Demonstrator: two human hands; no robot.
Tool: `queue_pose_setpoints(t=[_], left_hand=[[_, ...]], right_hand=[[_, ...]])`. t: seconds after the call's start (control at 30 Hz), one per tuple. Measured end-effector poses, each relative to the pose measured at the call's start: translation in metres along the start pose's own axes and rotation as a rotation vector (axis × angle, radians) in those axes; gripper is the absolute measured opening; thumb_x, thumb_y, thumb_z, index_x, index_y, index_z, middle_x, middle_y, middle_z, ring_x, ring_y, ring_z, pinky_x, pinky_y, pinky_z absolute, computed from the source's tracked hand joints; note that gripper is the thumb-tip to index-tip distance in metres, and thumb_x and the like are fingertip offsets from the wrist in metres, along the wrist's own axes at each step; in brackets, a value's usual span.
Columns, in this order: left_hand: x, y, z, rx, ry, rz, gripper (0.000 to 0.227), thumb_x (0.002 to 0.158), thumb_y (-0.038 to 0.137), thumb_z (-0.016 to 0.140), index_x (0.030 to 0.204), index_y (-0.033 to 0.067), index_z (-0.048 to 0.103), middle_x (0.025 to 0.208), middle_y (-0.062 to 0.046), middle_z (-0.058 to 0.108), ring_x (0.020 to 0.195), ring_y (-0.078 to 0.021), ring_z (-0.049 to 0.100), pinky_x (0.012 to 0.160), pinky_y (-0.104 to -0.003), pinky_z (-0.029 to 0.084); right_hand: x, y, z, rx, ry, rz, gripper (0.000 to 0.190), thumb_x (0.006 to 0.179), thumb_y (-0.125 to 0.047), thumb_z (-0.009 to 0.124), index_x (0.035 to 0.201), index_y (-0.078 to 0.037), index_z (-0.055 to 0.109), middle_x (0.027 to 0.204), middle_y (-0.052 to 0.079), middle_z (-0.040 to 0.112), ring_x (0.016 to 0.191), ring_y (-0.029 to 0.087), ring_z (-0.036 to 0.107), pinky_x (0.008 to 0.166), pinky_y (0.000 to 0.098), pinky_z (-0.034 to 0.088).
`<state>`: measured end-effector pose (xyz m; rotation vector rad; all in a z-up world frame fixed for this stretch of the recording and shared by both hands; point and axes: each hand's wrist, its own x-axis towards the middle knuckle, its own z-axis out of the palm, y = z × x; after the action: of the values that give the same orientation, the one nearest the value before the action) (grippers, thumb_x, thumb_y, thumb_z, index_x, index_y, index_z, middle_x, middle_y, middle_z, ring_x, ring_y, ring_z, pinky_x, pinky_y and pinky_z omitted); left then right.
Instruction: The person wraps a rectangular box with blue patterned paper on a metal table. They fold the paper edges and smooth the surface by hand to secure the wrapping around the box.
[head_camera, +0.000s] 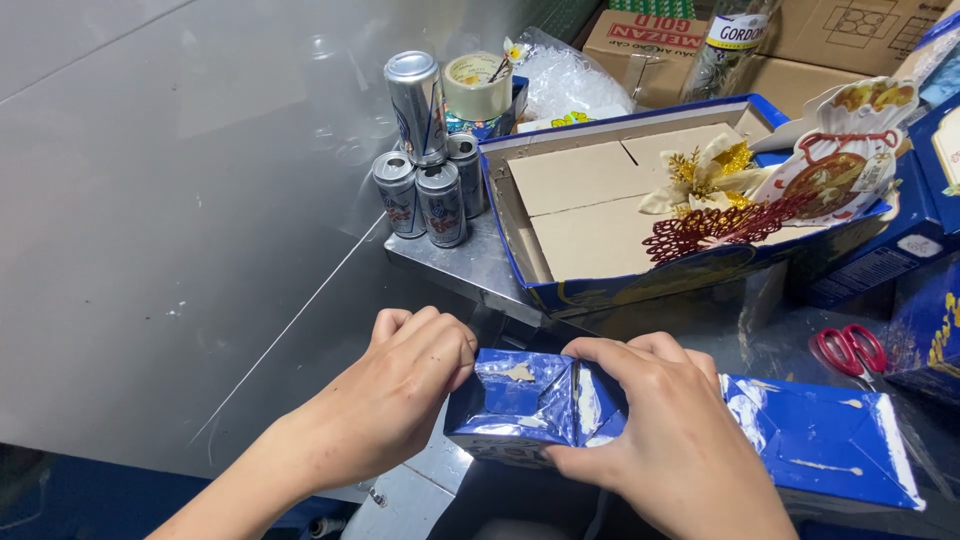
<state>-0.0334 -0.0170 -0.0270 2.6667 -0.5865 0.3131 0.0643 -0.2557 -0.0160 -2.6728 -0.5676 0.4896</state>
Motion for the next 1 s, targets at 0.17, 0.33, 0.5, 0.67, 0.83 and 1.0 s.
queue_pose_setpoints(t=[0.17, 0.33, 0.5, 0.67, 0.83, 1.0], left_hand=[[0.011, 0.032, 0.010, -0.144, 0.071, 0.088, 0.036, 0.077, -0.017, 0.033, 0.089, 0.0147, 0.044, 0.088, -0.002, 0.046, 0.079, -0.0213, 0.043, 0.075, -0.039, 0.027], [0.023, 0.011, -0.031, -0.344, 0.164, -0.102, 0.017, 0.093, -0.004, 0.041, 0.096, 0.0116, 0.046, 0.094, -0.004, 0.053, 0.087, -0.0204, 0.049, 0.079, -0.032, 0.043], [0.012, -0.020, -0.042, -0.206, 0.226, -0.423, 0.020, 0.091, 0.010, 0.071, 0.084, 0.0171, 0.053, 0.075, 0.007, 0.056, 0.068, -0.0126, 0.044, 0.065, -0.028, 0.040], [0.011, -0.021, -0.047, -0.129, -0.042, -0.372, 0.022, 0.091, 0.020, 0.073, 0.113, 0.0186, 0.074, 0.076, 0.001, 0.073, 0.067, -0.0186, 0.069, 0.061, -0.032, 0.051], [0.008, -0.022, -0.051, -0.042, -0.191, -0.370, 0.040, 0.091, 0.014, 0.064, 0.130, 0.0218, 0.069, 0.094, 0.003, 0.087, 0.089, -0.0269, 0.078, 0.069, -0.036, 0.056], [0.012, -0.020, -0.047, 0.055, -0.048, -0.306, 0.049, 0.094, 0.008, 0.059, 0.140, 0.0252, 0.057, 0.110, -0.009, 0.075, 0.098, -0.0321, 0.069, 0.075, -0.046, 0.052]], right_hand=[[0.022, 0.005, 0.009, -0.038, 0.199, -0.185, 0.083, 0.055, -0.056, 0.095, 0.130, -0.033, 0.068, 0.110, 0.001, 0.074, 0.115, 0.027, 0.058, 0.101, 0.0432, 0.040], [0.019, 0.004, 0.004, -0.026, 0.147, -0.152, 0.083, 0.053, -0.057, 0.096, 0.130, -0.039, 0.069, 0.104, 0.000, 0.074, 0.117, 0.020, 0.058, 0.103, 0.0373, 0.039], [0.009, -0.012, -0.011, -0.020, -0.028, 0.101, 0.086, 0.062, -0.054, 0.096, 0.139, -0.049, 0.059, 0.127, -0.002, 0.061, 0.128, 0.027, 0.051, 0.113, 0.0383, 0.040], [0.014, -0.007, -0.005, -0.040, 0.007, 0.021, 0.085, 0.062, -0.055, 0.095, 0.139, -0.044, 0.060, 0.125, -0.003, 0.066, 0.129, 0.020, 0.050, 0.113, 0.0383, 0.037], [0.013, -0.006, -0.004, -0.028, 0.019, 0.019, 0.086, 0.061, -0.055, 0.096, 0.138, -0.042, 0.061, 0.123, -0.004, 0.068, 0.131, 0.017, 0.049, 0.112, 0.0363, 0.036], [0.010, -0.009, -0.007, -0.045, 0.001, 0.066, 0.085, 0.063, -0.055, 0.096, 0.140, -0.048, 0.060, 0.125, -0.003, 0.063, 0.127, 0.024, 0.053, 0.112, 0.0369, 0.040]])
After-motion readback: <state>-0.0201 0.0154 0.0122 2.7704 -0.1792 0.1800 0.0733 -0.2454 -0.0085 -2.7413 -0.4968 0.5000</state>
